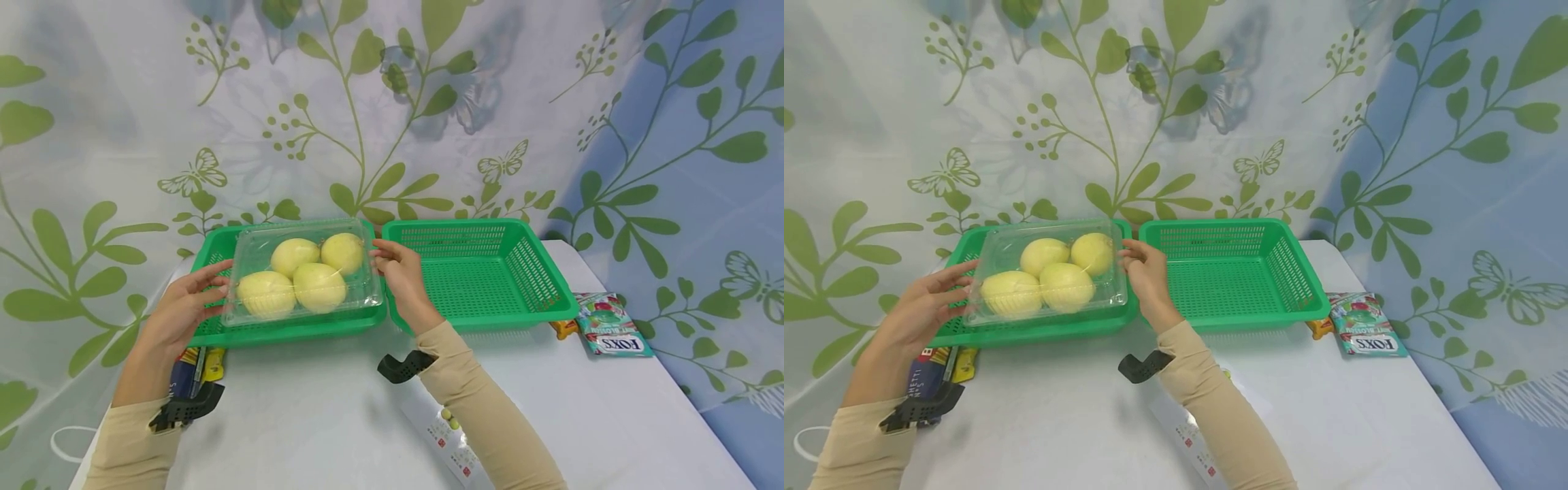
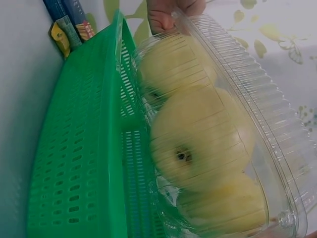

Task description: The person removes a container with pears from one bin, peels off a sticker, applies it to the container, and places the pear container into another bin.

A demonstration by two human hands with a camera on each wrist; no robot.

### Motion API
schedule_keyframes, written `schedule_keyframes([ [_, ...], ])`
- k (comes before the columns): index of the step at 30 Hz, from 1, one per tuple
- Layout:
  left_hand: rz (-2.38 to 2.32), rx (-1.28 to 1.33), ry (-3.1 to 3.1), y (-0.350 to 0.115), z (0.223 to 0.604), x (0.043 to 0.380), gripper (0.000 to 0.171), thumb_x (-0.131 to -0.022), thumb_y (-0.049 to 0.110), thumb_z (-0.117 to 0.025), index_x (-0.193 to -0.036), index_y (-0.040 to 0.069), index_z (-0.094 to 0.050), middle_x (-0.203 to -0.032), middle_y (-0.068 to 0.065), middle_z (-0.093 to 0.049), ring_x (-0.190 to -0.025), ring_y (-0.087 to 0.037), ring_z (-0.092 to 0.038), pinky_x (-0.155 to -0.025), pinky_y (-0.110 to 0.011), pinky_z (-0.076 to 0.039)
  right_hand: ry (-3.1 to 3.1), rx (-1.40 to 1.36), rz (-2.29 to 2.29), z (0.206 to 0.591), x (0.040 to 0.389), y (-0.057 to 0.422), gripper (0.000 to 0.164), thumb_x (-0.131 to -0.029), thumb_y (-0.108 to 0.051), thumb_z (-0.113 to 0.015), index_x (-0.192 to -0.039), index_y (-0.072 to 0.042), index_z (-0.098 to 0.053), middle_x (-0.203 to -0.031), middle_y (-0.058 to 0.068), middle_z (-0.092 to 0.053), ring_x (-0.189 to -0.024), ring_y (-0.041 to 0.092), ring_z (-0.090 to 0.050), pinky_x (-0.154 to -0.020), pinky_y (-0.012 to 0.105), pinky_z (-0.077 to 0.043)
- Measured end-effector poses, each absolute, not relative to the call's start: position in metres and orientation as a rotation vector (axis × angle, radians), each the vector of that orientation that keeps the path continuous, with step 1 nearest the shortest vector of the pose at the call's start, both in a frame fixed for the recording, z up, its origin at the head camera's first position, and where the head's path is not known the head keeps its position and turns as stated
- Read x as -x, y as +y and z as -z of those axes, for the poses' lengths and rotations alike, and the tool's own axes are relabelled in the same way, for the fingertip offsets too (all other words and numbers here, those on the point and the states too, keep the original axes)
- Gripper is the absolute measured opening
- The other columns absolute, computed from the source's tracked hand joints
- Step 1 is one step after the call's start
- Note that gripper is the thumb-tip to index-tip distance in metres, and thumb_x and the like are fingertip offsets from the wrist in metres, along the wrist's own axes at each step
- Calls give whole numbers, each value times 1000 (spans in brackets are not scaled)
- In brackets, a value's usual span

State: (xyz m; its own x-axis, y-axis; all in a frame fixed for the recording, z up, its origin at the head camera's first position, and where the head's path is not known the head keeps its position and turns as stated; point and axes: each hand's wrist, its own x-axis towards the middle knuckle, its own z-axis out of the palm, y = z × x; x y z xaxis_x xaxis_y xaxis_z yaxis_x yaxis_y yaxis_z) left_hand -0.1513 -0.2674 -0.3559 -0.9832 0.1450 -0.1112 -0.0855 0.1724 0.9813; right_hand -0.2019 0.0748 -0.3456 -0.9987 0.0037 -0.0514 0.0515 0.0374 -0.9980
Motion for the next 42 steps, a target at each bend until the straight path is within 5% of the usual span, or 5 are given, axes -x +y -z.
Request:
schedule_keyframes([
  [42,-2090,-264,2121,-263,353,132,55,-104,9,-54,-156,13,-37,-109,7,-52,-93,-4,-57,-79,-19,-55,2244,-6,2182,338,175,89,39,-100,0,-54,-137,-10,-62,-122,13,-64,-110,21,-61,-91,31,-53],
])
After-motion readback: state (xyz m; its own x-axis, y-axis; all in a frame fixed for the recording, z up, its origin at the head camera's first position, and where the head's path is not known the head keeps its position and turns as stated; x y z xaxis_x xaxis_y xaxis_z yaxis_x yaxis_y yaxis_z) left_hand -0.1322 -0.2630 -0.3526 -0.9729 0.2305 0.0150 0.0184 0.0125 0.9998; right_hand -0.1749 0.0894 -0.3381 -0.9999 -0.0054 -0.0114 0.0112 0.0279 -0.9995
